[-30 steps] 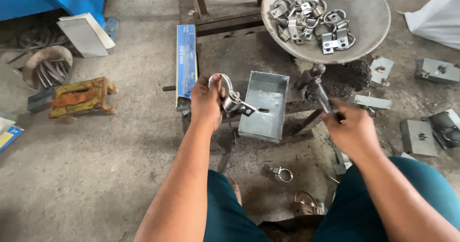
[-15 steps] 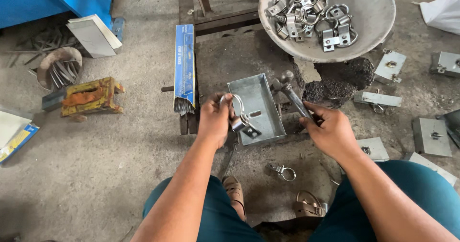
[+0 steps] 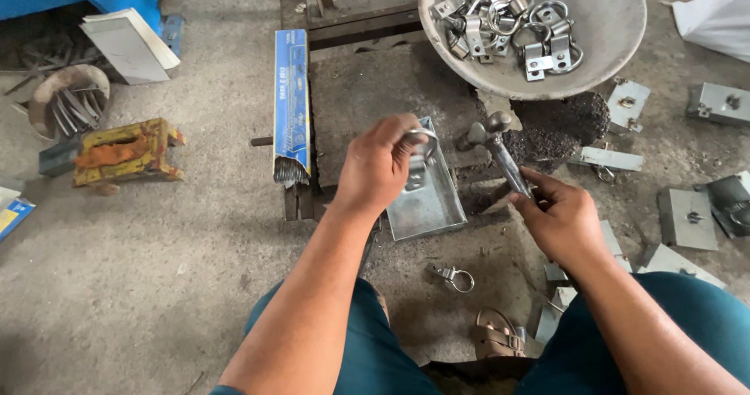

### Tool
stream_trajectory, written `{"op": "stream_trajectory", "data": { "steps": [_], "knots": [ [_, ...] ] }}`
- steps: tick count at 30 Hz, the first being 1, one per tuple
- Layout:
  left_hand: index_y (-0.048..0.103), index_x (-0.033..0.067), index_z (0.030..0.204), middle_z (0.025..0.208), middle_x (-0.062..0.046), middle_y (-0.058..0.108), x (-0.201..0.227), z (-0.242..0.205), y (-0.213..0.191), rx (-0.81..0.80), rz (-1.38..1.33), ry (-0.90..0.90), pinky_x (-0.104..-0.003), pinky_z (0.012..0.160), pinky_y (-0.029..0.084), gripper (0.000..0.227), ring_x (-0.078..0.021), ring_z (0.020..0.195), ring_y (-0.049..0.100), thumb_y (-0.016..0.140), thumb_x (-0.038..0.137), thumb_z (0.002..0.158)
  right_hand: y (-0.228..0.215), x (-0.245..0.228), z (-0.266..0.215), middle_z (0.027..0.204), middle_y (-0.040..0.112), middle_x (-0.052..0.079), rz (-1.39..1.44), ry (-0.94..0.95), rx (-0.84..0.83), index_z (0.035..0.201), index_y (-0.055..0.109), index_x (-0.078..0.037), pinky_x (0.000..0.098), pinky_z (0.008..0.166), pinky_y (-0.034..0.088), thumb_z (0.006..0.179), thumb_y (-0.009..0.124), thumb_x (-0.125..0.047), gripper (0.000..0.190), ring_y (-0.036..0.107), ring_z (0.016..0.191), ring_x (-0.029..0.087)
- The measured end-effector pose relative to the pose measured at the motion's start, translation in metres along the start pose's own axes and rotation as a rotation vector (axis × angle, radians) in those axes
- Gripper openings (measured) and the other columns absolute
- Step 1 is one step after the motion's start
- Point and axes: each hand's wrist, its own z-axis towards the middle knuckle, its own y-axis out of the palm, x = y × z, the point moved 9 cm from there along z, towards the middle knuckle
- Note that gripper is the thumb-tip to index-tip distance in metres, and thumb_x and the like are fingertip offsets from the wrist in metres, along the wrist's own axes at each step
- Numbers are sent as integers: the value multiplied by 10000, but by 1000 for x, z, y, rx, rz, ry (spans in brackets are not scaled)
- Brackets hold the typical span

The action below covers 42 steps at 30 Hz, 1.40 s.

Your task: The person welds small metal components onto a larger metal base, using a welding torch and a hammer to secure and align the pieces.

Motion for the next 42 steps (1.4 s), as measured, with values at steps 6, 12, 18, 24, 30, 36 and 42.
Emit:
{"op": "stream_trajectory", "data": {
  "steps": [6, 12, 18, 24, 30, 36, 42],
  "knots": [
    [622, 124, 1119, 982, -44, 728, 39, 1, -23, 105, 166, 339, -319, 668, 596, 161, -220, 866, 749, 710, 225, 1030, -4, -2, -2, 773, 699, 88, 68, 10, 5, 1379, 676, -136, 313, 611, 493, 883, 771, -250, 518, 566, 637, 119],
    [634, 80, 1053, 932, -63, 744, -23, -12, 4, -26, -338, -324, -261, 465, 601, 127, -148, 687, 788, 627, 207, 1040, -6, -6, -5, 809, 732, 77, 16, 133, -40, 1398, 660, -192, 328, 613, 509, 886, 763, -266, 528, 612, 644, 130],
    [624, 72, 1098, 954, -111, 768, -35, 5, -17, 161, -224, -241, -264, 595, 624, 91, -172, 818, 811, 597, 153, 1066, -6, -10, -3, 813, 748, 71, 73, 58, -26, 1381, 673, -175, 308, 631, 516, 887, 750, -252, 506, 621, 664, 122],
    [626, 89, 1107, 985, -80, 772, -15, -4, -6, 24, -114, -134, -238, 635, 661, 59, -153, 851, 806, 584, 97, 1065, -7, -6, -2, 791, 713, 62, 62, 1, 2, 1367, 683, -143, 305, 620, 514, 891, 748, -234, 488, 615, 657, 121],
    [654, 88, 1027, 828, -31, 760, -1, 3, -15, -18, -107, -91, -252, 514, 528, 65, -89, 681, 719, 690, 141, 1019, -2, -1, -1, 744, 701, 69, 116, 82, -28, 1373, 667, -121, 301, 576, 495, 879, 761, -236, 515, 593, 605, 112],
    [696, 82, 965, 731, -42, 749, -26, 1, -16, 26, 45, -272, -284, 414, 468, 84, -97, 539, 672, 682, 139, 1025, 2, 4, 1, 738, 663, 73, 189, 95, -56, 1394, 663, -132, 298, 548, 459, 905, 746, -237, 507, 550, 598, 103],
    [691, 101, 1061, 909, -30, 772, -39, 6, -31, 149, -147, -226, -236, 592, 634, 130, -96, 847, 783, 651, 224, 1045, -7, -12, -4, 744, 692, 63, 55, 109, -32, 1381, 676, -146, 306, 550, 471, 903, 749, -213, 488, 571, 599, 110]
  ]
}}
